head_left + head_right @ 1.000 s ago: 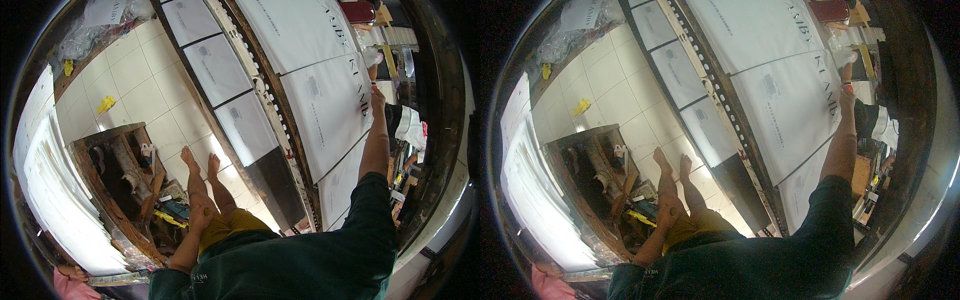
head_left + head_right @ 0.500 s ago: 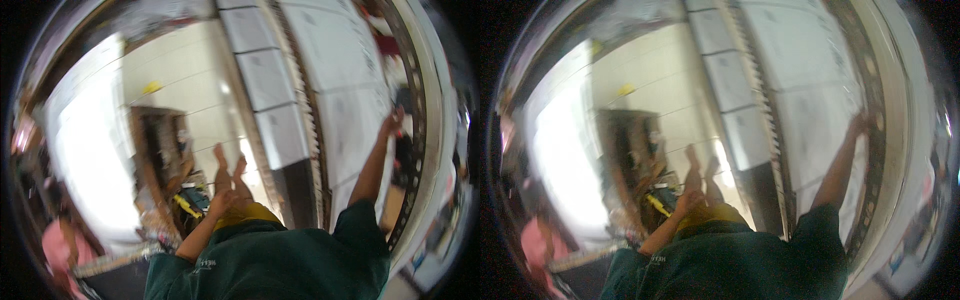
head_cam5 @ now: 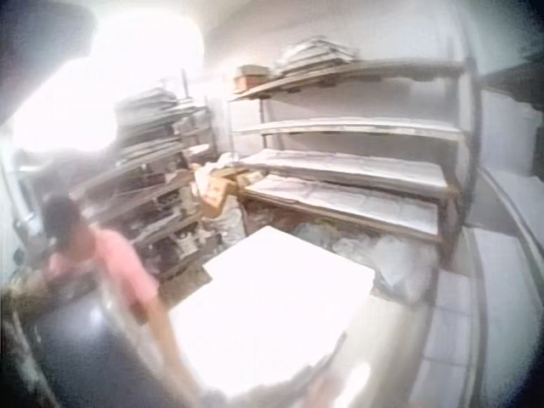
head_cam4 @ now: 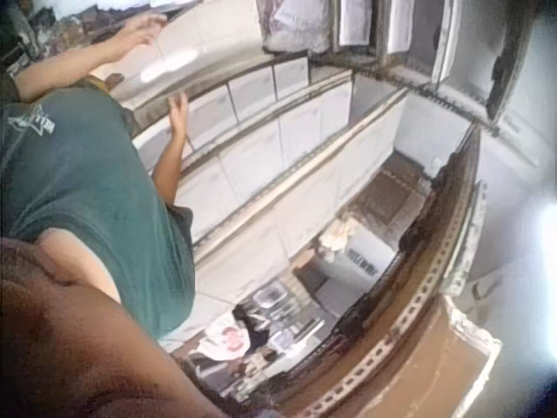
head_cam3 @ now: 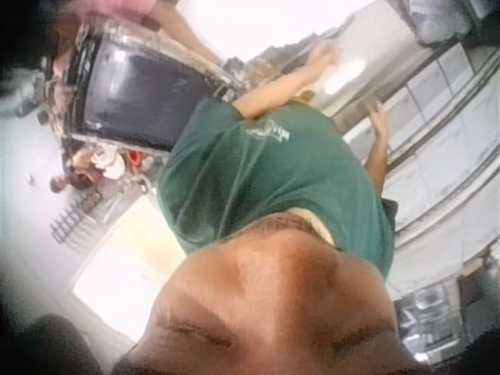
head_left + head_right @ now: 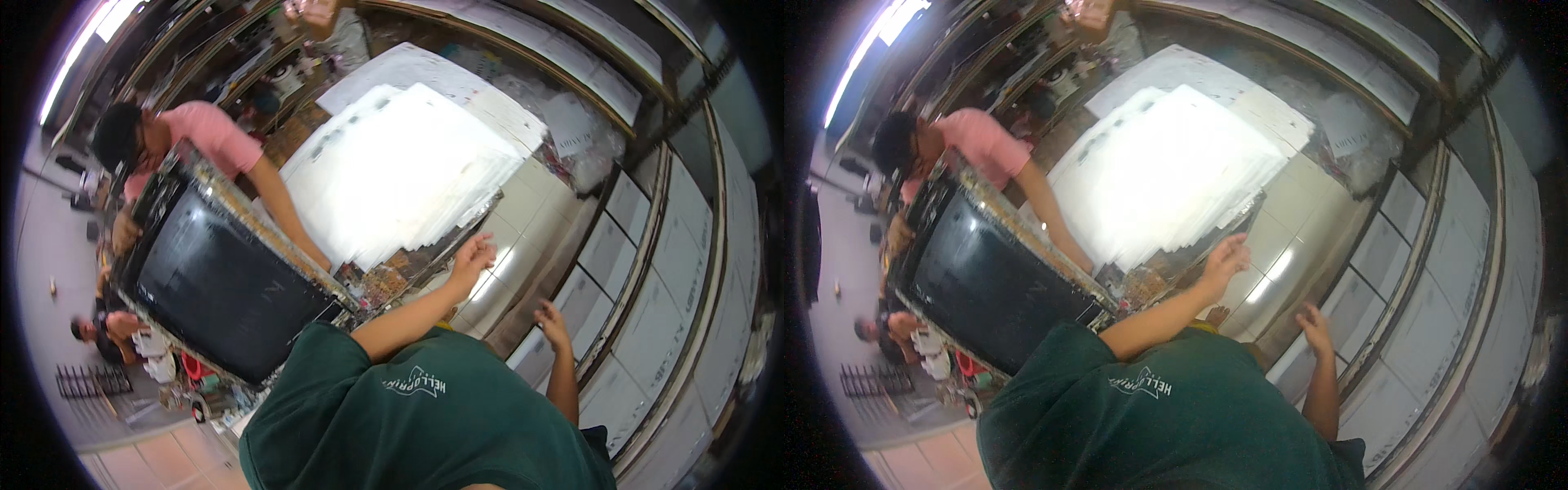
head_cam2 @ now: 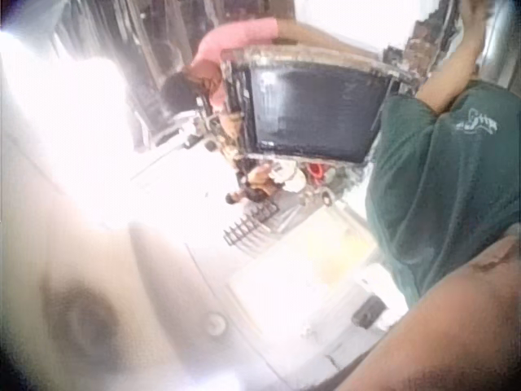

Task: The person repeatedly picks up white sheets of paper from a table and places them onto a nearby shelf. The person handles the sheets one at a time, moving them from the table to the shelf in a repetitive cycle.

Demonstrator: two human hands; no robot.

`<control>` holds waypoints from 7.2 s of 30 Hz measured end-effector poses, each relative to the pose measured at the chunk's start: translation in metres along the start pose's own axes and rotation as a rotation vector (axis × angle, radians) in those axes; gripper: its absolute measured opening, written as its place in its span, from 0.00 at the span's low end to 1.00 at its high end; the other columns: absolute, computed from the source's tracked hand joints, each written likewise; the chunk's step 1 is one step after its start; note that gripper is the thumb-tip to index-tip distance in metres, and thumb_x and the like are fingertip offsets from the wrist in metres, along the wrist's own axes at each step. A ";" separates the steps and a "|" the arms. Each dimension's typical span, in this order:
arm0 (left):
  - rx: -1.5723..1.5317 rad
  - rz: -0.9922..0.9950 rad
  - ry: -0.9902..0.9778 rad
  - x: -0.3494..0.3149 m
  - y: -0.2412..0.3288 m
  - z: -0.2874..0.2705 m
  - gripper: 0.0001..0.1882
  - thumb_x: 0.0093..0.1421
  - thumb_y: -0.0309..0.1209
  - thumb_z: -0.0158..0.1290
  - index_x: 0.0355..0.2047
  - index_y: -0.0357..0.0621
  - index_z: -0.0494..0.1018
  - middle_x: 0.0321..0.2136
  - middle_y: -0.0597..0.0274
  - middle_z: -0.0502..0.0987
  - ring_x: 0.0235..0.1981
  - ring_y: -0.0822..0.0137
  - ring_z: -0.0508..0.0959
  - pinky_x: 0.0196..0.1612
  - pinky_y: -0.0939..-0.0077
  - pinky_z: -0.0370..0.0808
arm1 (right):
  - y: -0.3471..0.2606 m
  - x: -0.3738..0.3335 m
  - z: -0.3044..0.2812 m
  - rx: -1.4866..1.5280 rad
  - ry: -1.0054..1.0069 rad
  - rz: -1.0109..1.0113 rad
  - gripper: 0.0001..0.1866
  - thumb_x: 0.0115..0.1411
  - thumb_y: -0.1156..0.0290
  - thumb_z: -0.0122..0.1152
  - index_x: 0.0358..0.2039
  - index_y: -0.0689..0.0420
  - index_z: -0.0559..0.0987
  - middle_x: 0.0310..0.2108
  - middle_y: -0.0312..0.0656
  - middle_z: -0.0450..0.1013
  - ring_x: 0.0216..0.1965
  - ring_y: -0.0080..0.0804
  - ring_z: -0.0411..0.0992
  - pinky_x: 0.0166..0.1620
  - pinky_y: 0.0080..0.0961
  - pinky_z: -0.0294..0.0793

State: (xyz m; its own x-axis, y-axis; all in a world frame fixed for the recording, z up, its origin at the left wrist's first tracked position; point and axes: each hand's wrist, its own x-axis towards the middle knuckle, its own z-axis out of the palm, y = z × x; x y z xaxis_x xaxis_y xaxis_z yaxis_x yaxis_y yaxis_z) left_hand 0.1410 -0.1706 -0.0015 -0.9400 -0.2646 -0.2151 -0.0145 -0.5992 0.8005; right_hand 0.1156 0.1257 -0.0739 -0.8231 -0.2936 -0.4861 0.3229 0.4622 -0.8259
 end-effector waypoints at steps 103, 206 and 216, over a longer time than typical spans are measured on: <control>1.787 -0.714 -0.908 -0.297 -0.227 -0.309 0.24 0.43 0.52 0.56 0.29 0.46 0.68 0.32 0.52 0.71 0.36 0.51 0.71 0.39 0.58 0.67 | 0.388 -0.579 -0.188 -0.203 1.491 0.831 0.18 0.51 0.69 0.41 0.41 0.56 0.73 0.40 0.44 0.70 0.43 0.36 0.67 0.48 0.28 0.61; -0.245 -0.016 0.234 0.035 0.027 0.108 0.29 0.61 0.46 0.41 0.51 0.32 0.54 0.42 0.53 0.65 0.43 0.70 0.66 0.50 0.81 0.63 | -0.283 0.061 0.046 0.532 0.180 -0.336 0.21 0.54 0.69 0.56 0.48 0.59 0.67 0.33 0.37 0.72 0.33 0.20 0.67 0.36 0.19 0.66; 1.268 -0.116 -1.030 -0.132 -0.166 -0.084 0.21 0.49 0.39 0.56 0.42 0.42 0.70 0.33 0.53 0.75 0.36 0.55 0.75 0.44 0.66 0.68 | -0.142 -0.153 0.039 0.551 0.643 -0.277 0.12 0.53 0.77 0.52 0.39 0.63 0.71 0.28 0.36 0.73 0.29 0.18 0.68 0.34 0.16 0.66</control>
State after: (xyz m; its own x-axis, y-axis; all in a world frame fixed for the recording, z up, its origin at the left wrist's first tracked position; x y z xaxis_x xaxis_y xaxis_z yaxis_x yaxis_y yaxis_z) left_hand 0.2958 -0.0998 -0.1527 -0.7237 0.6317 -0.2777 0.1370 0.5260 0.8394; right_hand 0.2135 0.0723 0.1064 -0.9544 0.2683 -0.1310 0.1155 -0.0728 -0.9906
